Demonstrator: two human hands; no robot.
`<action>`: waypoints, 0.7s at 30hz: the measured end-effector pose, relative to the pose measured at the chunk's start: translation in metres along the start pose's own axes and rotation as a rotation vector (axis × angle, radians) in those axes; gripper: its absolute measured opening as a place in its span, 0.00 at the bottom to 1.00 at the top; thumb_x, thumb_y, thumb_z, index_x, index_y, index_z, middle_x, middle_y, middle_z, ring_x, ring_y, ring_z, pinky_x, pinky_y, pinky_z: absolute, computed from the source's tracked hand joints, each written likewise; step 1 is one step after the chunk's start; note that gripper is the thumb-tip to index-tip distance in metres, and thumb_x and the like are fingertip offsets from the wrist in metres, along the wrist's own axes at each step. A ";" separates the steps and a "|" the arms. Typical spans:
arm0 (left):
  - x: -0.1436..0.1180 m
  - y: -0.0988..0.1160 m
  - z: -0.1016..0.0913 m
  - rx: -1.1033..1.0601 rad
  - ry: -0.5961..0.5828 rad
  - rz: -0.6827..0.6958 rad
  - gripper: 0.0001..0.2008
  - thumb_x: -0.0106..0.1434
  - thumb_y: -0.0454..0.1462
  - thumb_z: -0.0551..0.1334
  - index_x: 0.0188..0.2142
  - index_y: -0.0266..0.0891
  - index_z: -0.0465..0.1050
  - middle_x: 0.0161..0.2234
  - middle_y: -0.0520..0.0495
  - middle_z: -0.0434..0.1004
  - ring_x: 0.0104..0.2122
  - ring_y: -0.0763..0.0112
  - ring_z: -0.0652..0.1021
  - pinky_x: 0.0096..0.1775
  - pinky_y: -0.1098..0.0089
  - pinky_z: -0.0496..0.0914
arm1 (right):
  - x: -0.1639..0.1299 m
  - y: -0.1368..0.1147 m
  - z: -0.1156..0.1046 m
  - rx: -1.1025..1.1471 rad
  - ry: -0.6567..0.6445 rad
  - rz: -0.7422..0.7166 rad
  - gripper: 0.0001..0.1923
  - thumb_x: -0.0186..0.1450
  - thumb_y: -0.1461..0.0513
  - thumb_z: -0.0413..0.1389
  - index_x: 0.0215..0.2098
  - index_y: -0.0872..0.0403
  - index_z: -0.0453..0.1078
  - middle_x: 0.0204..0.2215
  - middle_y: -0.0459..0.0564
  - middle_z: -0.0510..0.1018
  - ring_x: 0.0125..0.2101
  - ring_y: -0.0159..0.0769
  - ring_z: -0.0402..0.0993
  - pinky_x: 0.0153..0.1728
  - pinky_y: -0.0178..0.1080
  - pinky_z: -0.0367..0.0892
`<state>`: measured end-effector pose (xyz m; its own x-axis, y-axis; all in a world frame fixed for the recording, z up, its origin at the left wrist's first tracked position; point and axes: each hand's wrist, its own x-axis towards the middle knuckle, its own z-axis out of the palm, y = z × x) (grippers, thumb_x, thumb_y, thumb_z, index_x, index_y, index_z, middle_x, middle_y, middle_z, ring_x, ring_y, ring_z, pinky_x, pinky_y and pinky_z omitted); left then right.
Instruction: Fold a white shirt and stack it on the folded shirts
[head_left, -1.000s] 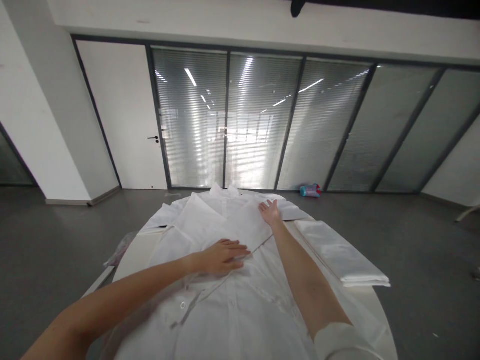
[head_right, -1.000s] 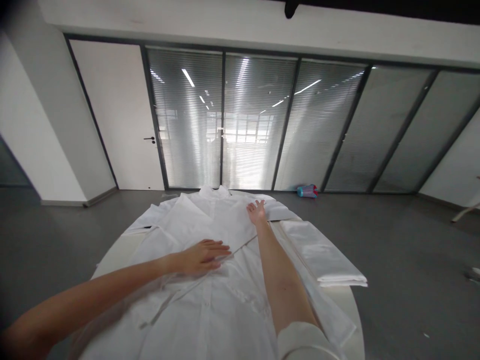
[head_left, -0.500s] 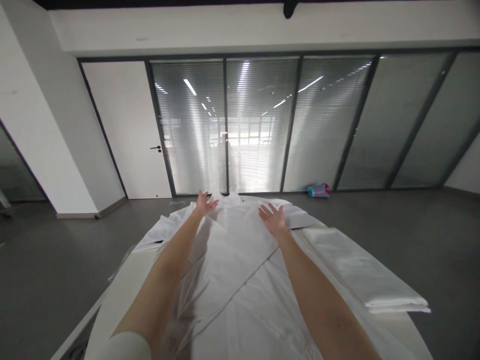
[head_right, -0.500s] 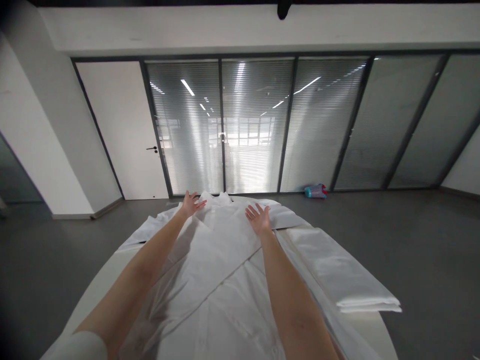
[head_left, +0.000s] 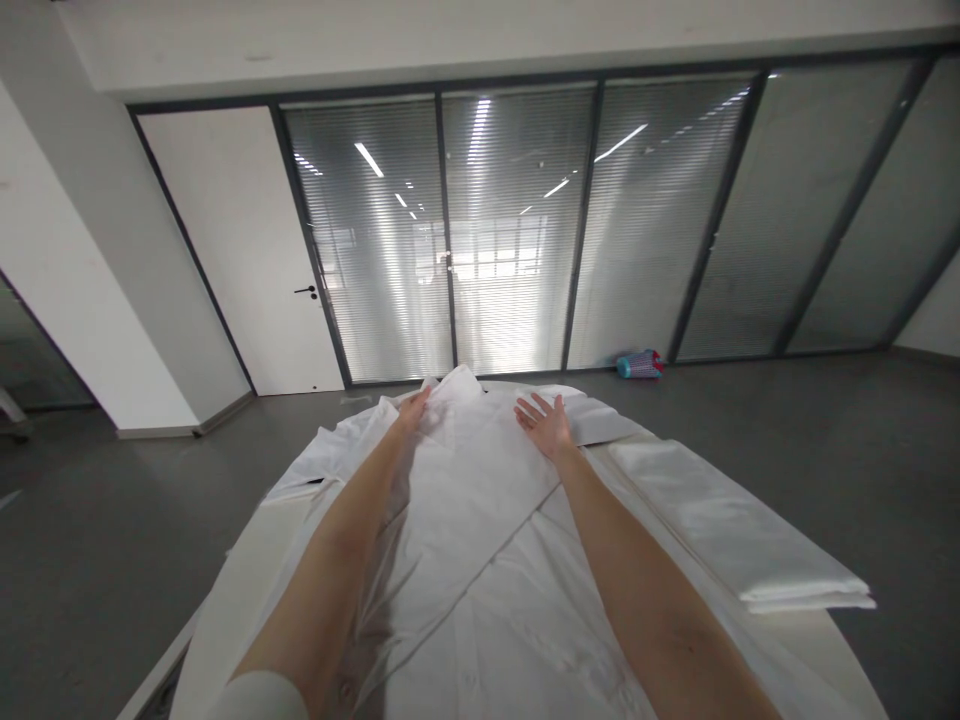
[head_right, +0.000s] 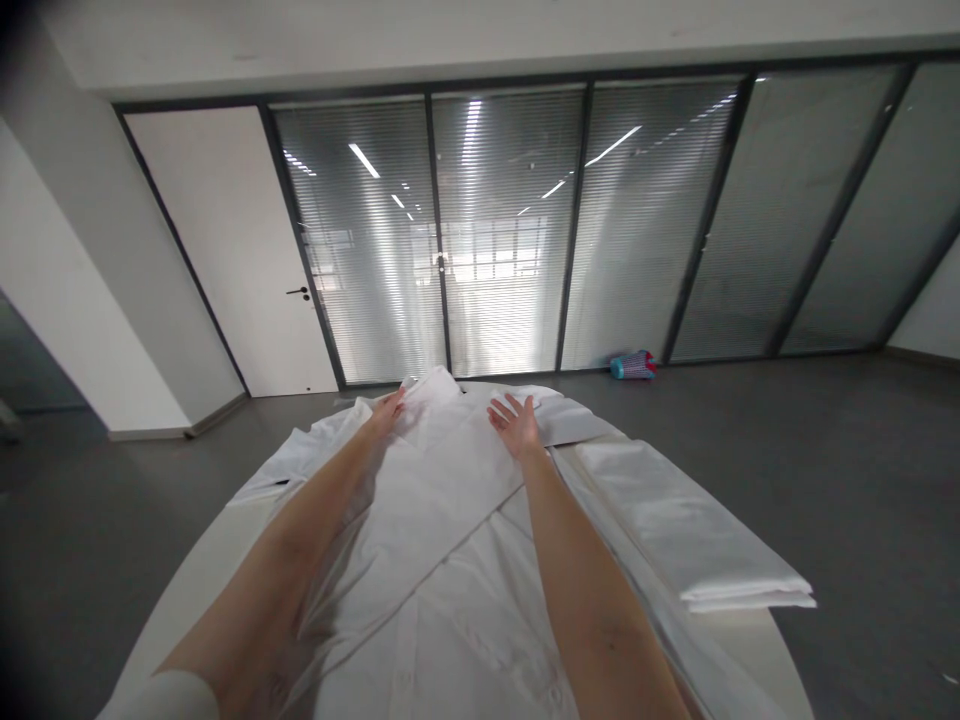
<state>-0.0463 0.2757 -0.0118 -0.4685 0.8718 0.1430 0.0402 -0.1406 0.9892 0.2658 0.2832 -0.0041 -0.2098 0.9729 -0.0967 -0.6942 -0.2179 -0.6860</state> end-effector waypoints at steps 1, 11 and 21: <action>-0.002 -0.002 -0.001 0.026 0.003 0.008 0.14 0.68 0.44 0.62 0.41 0.34 0.73 0.35 0.48 0.76 0.31 0.73 0.76 0.34 0.68 0.74 | 0.000 0.000 0.001 -0.018 0.009 0.003 0.29 0.72 0.43 0.37 0.52 0.51 0.68 0.42 0.57 0.80 0.39 0.43 0.79 0.40 0.46 0.74; -0.013 -0.013 -0.008 0.127 0.152 0.104 0.15 0.45 0.31 0.62 0.36 0.33 0.78 0.18 0.56 0.66 0.18 0.76 0.67 0.23 0.73 0.63 | 0.005 0.021 0.031 -0.460 -0.027 0.039 0.19 0.72 0.51 0.50 0.49 0.56 0.71 0.38 0.55 0.80 0.29 0.36 0.78 0.32 0.37 0.74; -0.016 -0.009 -0.003 0.356 0.183 0.219 0.14 0.49 0.25 0.62 0.36 0.38 0.75 0.41 0.41 0.73 0.56 0.54 0.67 0.57 0.55 0.61 | 0.012 0.058 0.045 -0.568 -0.044 0.017 0.17 0.65 0.61 0.60 0.52 0.52 0.74 0.49 0.52 0.78 0.30 0.28 0.77 0.28 0.29 0.72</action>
<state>-0.0421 0.2613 -0.0233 -0.5621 0.7377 0.3739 0.4415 -0.1147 0.8899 0.1923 0.2790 -0.0124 -0.2550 0.9628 -0.0891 -0.2135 -0.1460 -0.9660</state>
